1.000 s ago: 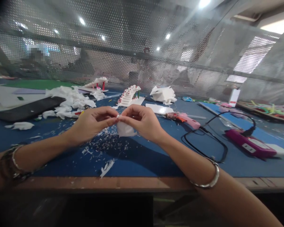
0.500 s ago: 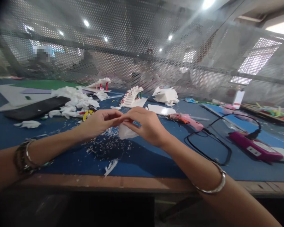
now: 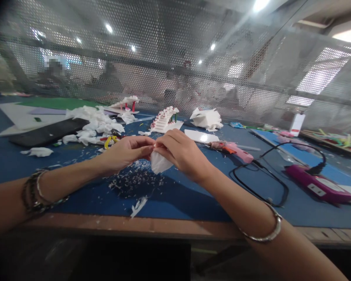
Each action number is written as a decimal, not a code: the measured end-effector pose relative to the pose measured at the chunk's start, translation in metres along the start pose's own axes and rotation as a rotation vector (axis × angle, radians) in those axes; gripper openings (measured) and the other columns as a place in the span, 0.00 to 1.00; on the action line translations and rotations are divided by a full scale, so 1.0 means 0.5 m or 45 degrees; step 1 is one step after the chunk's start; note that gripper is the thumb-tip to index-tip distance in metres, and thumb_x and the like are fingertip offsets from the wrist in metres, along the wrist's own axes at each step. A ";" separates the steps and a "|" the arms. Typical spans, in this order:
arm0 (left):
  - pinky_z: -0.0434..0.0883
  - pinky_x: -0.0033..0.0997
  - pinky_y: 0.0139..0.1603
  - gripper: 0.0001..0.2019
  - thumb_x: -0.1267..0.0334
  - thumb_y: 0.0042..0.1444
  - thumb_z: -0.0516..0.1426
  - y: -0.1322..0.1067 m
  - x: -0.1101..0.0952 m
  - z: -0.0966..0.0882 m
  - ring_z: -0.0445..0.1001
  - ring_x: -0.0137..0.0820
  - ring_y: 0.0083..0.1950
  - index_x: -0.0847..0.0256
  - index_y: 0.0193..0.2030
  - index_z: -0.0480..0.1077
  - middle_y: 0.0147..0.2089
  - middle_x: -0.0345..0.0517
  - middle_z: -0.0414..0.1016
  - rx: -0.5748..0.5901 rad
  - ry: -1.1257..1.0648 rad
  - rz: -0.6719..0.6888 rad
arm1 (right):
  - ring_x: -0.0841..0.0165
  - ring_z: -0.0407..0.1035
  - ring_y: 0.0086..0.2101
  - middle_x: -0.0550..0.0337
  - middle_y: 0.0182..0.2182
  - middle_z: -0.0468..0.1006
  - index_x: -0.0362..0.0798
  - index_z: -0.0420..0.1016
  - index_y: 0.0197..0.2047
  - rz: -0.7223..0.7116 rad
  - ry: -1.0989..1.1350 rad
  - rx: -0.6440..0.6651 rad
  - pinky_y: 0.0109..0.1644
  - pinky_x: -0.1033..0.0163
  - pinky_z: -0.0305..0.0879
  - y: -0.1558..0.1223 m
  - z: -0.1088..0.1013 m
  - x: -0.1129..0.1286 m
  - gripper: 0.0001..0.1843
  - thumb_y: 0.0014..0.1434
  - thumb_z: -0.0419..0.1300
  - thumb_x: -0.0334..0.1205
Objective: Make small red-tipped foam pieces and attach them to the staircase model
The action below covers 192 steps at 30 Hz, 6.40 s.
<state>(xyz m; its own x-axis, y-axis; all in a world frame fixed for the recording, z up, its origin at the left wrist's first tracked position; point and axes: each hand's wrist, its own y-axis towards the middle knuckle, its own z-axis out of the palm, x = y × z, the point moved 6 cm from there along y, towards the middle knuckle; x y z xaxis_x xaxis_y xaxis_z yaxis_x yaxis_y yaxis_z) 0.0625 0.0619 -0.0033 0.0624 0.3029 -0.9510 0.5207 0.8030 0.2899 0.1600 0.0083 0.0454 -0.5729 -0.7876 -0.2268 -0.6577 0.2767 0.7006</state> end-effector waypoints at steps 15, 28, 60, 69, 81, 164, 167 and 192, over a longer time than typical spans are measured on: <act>0.68 0.25 0.34 0.12 0.67 0.51 0.49 -0.012 -0.005 0.015 0.69 0.23 0.26 0.63 0.21 0.69 0.22 0.39 0.71 -0.039 -0.108 -0.063 | 0.74 0.63 0.26 0.60 0.26 0.71 0.47 0.63 0.31 0.091 0.001 0.134 0.28 0.69 0.59 -0.013 0.018 -0.034 0.09 0.59 0.45 0.38; 0.65 0.23 0.33 0.06 0.62 0.46 0.57 -0.015 -0.009 0.023 0.67 0.22 0.29 0.62 0.29 0.71 0.28 0.39 0.71 0.003 -0.250 -0.013 | 0.71 0.67 0.37 0.58 0.33 0.72 0.48 0.66 0.38 -0.126 0.024 -0.145 0.41 0.64 0.65 -0.010 -0.020 0.011 0.06 0.56 0.51 0.32; 0.65 0.22 0.34 0.04 0.64 0.45 0.58 -0.015 -0.031 0.010 0.68 0.21 0.31 0.59 0.29 0.73 0.30 0.38 0.74 -0.037 -0.212 0.213 | 0.74 0.65 0.29 0.61 0.28 0.71 0.47 0.69 0.28 0.141 0.392 -0.160 0.32 0.66 0.63 0.010 -0.035 0.002 0.03 0.51 0.57 0.31; 0.67 0.23 0.30 0.05 0.65 0.45 0.59 -0.024 -0.053 -0.004 0.71 0.25 0.29 0.63 0.29 0.73 0.29 0.41 0.76 -0.225 0.128 0.404 | 0.75 0.63 0.27 0.62 0.25 0.68 0.45 0.65 0.28 0.222 0.379 -0.156 0.29 0.68 0.61 0.004 -0.020 -0.006 0.02 0.51 0.55 0.31; 0.68 0.24 0.35 0.07 0.65 0.48 0.57 -0.034 -0.066 -0.001 0.72 0.28 0.36 0.63 0.34 0.72 0.35 0.44 0.76 -0.290 0.382 0.541 | 0.77 0.65 0.27 0.64 0.24 0.69 0.46 0.65 0.27 0.448 0.603 -0.261 0.29 0.70 0.63 -0.009 -0.009 -0.020 0.03 0.50 0.56 0.31; 0.66 0.21 0.27 0.06 0.64 0.44 0.58 -0.006 -0.016 -0.019 0.68 0.21 0.26 0.61 0.29 0.67 0.27 0.37 0.71 -0.227 -0.176 0.091 | 0.79 0.60 0.21 0.67 0.23 0.69 0.47 0.67 0.33 0.496 0.559 0.021 0.24 0.71 0.58 -0.006 0.007 -0.030 0.10 0.47 0.51 0.26; 0.66 0.20 0.26 0.05 0.65 0.44 0.58 -0.006 -0.018 -0.022 0.66 0.19 0.24 0.62 0.28 0.66 0.24 0.35 0.69 -0.257 -0.220 0.094 | 0.81 0.52 0.15 0.72 0.15 0.60 0.46 0.65 0.34 0.600 0.751 0.132 0.17 0.73 0.50 -0.012 0.022 -0.043 0.11 0.47 0.50 0.25; 0.64 0.22 0.32 0.06 0.63 0.44 0.57 -0.005 -0.003 -0.011 0.67 0.23 0.29 0.63 0.28 0.67 0.26 0.38 0.69 -0.101 0.094 -0.091 | 0.74 0.67 0.30 0.59 0.28 0.74 0.44 0.73 0.33 0.213 0.208 0.070 0.34 0.69 0.62 0.000 0.009 -0.016 0.06 0.53 0.55 0.32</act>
<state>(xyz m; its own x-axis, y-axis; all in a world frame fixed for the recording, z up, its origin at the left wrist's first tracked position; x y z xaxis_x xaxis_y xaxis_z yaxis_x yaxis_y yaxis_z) 0.0562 0.0623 -0.0022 -0.0365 0.2781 -0.9599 0.4524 0.8611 0.2322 0.1624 0.0171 0.0446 -0.5922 -0.8058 0.0051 -0.5885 0.4368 0.6804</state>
